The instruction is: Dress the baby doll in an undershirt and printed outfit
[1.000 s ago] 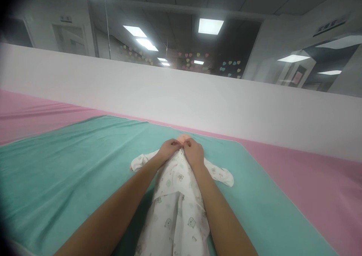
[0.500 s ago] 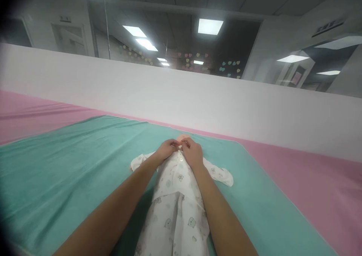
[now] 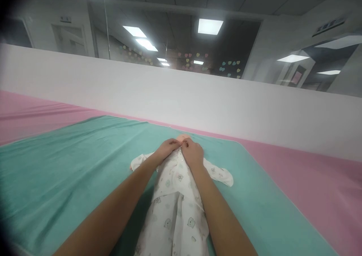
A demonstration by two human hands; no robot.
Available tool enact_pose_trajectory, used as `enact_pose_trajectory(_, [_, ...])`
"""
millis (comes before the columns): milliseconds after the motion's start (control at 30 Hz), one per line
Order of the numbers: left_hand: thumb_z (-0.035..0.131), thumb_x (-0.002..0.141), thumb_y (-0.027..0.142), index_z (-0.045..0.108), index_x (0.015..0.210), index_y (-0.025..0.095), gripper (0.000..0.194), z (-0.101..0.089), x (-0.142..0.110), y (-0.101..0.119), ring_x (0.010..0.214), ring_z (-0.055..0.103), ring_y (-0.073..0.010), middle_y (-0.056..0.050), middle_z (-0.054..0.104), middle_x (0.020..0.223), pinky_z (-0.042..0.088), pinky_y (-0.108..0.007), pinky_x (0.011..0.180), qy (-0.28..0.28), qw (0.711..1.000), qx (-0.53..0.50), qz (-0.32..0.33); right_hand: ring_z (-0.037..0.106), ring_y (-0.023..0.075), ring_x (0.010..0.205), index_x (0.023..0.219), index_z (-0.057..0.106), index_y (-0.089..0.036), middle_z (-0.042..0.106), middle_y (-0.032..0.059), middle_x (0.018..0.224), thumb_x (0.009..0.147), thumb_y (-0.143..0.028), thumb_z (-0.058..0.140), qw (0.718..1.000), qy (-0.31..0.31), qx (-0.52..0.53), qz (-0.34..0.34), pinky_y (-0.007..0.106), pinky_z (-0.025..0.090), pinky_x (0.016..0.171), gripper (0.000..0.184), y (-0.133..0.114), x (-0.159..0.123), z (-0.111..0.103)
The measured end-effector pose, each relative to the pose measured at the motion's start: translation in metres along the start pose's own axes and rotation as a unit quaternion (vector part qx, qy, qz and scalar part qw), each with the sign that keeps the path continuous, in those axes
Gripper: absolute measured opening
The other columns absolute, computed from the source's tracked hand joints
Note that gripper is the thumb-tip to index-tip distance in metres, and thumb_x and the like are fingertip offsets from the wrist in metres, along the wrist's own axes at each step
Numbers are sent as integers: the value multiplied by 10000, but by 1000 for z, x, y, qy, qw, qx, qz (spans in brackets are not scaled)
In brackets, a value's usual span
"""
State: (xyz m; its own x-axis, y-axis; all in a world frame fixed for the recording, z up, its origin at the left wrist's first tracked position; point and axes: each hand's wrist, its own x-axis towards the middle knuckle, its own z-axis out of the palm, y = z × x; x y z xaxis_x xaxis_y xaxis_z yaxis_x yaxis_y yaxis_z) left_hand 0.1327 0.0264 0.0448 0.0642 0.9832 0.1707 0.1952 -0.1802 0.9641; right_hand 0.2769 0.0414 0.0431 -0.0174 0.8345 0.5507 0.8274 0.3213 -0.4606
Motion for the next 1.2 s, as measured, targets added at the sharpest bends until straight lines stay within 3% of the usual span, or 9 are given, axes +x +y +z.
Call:
enact_pose_trajectory(67, [613,693,437,604,942,201,343,-4,-3,4,916,564,-208,-50,624,1018,447,-296,773,-42,999,-9,3,566,176,671,903,630,-296,659,-9,721,800,-294,408,1000,12,24,-11,264,366,590,244,0,-1,-1])
enact_pose_trajectory(133, [651,658,382,598,973,196,370,-8,-5,6,921,560,-208,-61,603,1053,444,-287,765,-64,998,-3,-4,559,164,655,896,626,-289,654,-20,702,799,-282,408,998,17,57,-17,259,374,603,239,1,-2,-1])
enact_pose_trajectory(267, [611,648,233,606,978,192,333,-11,-5,7,903,561,-203,-65,595,1038,440,-276,724,-64,998,15,-12,546,151,622,900,627,-283,630,-33,644,796,-273,407,994,16,105,-19,255,386,614,244,2,-2,-2])
enact_pose_trajectory(400, [587,663,227,613,988,204,327,-12,-5,7,908,563,-211,-64,597,1056,446,-279,703,-79,997,14,-6,539,148,609,858,638,-276,618,-34,634,787,-273,416,993,3,116,-24,259,387,622,233,2,-1,0])
enact_pose_trajectory(567, [586,693,302,628,946,205,274,-10,-6,7,943,560,-218,-53,621,1050,443,-301,794,-56,998,13,-22,557,156,672,842,650,-283,651,-26,717,772,-258,421,994,-44,103,-9,269,391,659,241,4,3,4])
enact_pose_trajectory(733, [593,704,444,629,938,200,340,-8,-4,6,962,559,-226,-59,623,1063,438,-313,820,-71,997,2,-13,558,161,699,842,650,-278,658,-18,756,775,-260,416,994,-63,92,-6,268,387,660,244,6,5,6])
enact_pose_trajectory(1000, [600,703,350,613,978,202,313,-9,-2,1,982,548,-217,-59,606,1090,429,-299,808,-63,998,14,-9,555,162,696,834,644,-277,655,-18,763,777,-269,416,994,-65,85,2,270,382,650,235,6,5,6])
enact_pose_trajectory(1200, [591,697,286,620,960,201,279,-8,-1,0,966,547,-221,-61,614,1060,427,-311,815,-54,998,17,-14,545,160,767,808,631,-239,637,4,889,769,-251,410,995,-51,81,8,266,381,661,225,6,5,8])
